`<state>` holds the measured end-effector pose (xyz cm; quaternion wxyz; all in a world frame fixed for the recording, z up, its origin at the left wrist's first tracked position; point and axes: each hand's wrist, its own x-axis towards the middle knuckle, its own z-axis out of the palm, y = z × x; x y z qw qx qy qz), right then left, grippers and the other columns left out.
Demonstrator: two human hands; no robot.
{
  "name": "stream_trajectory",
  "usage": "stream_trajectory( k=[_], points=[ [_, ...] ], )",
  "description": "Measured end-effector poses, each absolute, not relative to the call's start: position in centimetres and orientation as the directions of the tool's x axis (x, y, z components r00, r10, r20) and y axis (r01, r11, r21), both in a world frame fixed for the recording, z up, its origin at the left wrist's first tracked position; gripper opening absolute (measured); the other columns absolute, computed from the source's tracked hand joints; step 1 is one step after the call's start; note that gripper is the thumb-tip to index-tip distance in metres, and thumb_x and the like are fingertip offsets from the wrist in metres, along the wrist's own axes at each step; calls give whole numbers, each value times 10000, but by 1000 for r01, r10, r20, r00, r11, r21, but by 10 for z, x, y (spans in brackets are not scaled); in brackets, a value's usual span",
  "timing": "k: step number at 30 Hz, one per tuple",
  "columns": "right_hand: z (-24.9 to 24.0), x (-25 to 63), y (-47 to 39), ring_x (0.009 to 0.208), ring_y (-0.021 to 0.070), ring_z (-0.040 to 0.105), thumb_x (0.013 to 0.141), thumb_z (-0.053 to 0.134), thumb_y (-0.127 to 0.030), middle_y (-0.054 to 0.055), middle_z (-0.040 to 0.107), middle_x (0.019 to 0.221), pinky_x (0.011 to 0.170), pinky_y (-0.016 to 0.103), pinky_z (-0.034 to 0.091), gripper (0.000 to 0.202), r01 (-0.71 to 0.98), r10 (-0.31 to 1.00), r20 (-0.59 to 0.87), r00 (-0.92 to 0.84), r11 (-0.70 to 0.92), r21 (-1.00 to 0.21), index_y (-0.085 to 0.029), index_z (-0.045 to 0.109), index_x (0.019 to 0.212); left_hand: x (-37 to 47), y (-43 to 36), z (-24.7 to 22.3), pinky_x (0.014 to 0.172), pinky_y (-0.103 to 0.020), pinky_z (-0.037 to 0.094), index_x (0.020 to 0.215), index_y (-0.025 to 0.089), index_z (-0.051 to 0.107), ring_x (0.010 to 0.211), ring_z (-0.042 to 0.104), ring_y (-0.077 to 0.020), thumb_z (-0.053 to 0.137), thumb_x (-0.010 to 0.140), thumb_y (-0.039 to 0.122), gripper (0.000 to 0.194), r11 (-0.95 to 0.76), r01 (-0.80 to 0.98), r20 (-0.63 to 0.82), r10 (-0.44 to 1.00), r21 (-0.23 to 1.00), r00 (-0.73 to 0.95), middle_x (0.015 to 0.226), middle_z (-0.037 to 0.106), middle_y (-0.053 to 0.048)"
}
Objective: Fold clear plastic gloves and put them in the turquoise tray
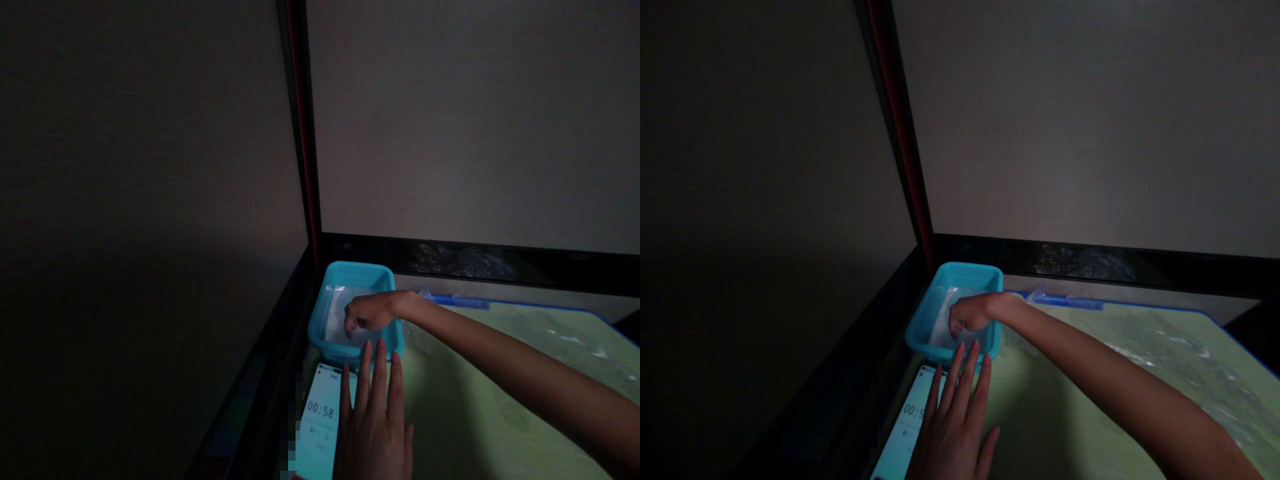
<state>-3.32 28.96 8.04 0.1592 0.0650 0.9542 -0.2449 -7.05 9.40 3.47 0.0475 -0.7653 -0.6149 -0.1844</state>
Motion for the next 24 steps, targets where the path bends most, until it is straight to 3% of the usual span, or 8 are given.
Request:
stream_trajectory(
  k=[10, 24],
  points=[
    [76, -36, 286, 666, 120, 515, 625, 452, 94, 12, 610, 713, 604, 197, 388, 366, 195, 24, -391, -920, 894, -404, -94, 663, 857, -66, 93, 37, 948, -539, 339, 1322, 154, 312, 1285, 212, -301, 447, 690, 114, 648, -198, 968, 344, 929, 152, 136, 1418, 220, -81],
    [83, -30, 291, 698, 123, 538, 613, 433, 104, 35, 620, 772, 642, 205, 406, 346, 208, 96, -284, -954, 894, -398, -94, 634, 812, -76, 96, 28, 915, -578, 357, 1376, 147, 150, 1286, 171, -346, 481, 692, 159, 760, -295, 944, 333, 914, 151, 233, 1433, 124, -115]
  ],
)
